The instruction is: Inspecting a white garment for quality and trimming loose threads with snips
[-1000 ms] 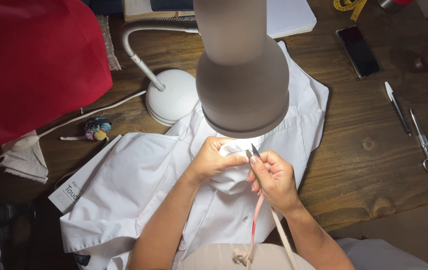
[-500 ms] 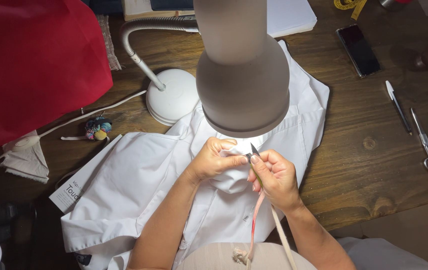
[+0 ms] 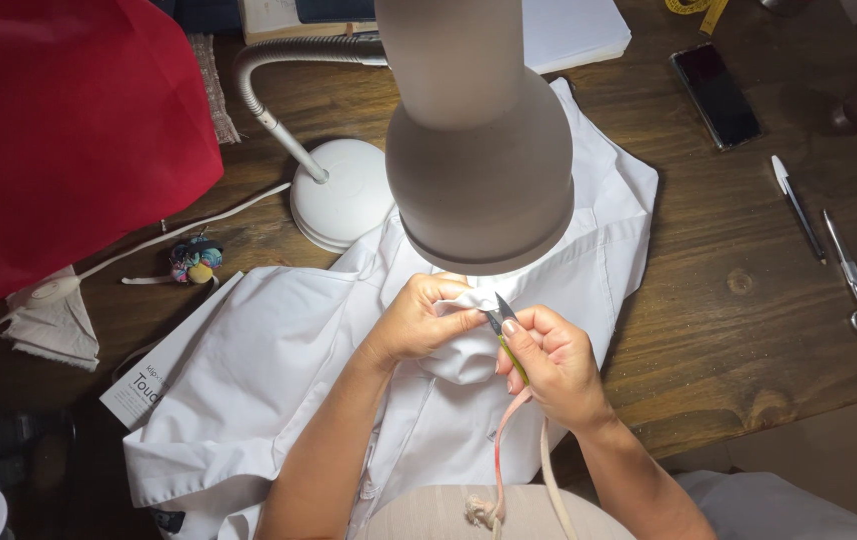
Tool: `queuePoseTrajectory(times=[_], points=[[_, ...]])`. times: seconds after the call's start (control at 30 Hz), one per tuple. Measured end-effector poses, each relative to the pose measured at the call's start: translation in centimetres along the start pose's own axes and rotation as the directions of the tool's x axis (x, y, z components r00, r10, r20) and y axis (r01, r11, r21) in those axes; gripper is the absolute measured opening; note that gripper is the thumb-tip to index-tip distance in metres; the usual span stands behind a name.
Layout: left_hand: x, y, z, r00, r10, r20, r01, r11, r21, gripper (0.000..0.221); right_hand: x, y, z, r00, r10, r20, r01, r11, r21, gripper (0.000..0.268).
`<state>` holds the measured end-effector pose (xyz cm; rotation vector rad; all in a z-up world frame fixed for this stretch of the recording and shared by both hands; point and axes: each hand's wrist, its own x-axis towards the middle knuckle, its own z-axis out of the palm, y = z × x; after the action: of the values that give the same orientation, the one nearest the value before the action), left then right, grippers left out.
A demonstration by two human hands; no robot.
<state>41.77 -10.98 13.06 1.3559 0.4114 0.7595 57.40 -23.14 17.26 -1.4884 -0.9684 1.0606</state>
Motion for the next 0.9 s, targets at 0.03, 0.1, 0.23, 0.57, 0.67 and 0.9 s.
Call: queuePoseTrajectory(times=[0.03, 0.1, 0.23, 0.57, 0.67, 0.9], points=[[-0.1, -0.3, -0.2, 1.0, 0.017, -0.008, -0.016, 0.999, 0.037, 0.012, 0.0, -1.2, 0.1, 0.999, -0.033, 0.04, 0.036, 0.996, -0.087, 0.03], [-0.1, 0.0, 0.1, 0.999, 0.013, -0.037, -0.013, 1.0, 0.017, 0.009, -0.3, -2.2, 0.0, 0.998, -0.047, 0.05, 0.053, 0.989, -0.135, 0.03], [0.0, -0.2, 0.3, 0.995, -0.068, -0.067, 0.061, 0.993, -0.104, 0.004, -0.6, -3.2, -0.9, 0.994, -0.084, 0.064, 0.097, 0.968, -0.233, 0.03], [-0.1, -1.7, 0.2, 0.984, -0.154, -0.09, 0.13, 0.965, -0.228, 0.005, 0.3, -0.4, -0.7, 0.997, -0.048, 0.057, 0.054, 0.993, -0.107, 0.028], [-0.1, -2.4, 0.2, 0.979, -0.184, -0.087, 0.159, 0.958, -0.237, 0.016, 0.4, -0.4, -0.5, 0.997, -0.052, 0.062, 0.059, 0.992, -0.108, 0.028], [0.2, -3.1, -0.2, 0.978, -0.196, -0.077, 0.175, 0.96, -0.22, 0.014, 0.3, -0.8, -0.4, 0.997, -0.053, 0.058, 0.062, 0.986, -0.158, 0.03]])
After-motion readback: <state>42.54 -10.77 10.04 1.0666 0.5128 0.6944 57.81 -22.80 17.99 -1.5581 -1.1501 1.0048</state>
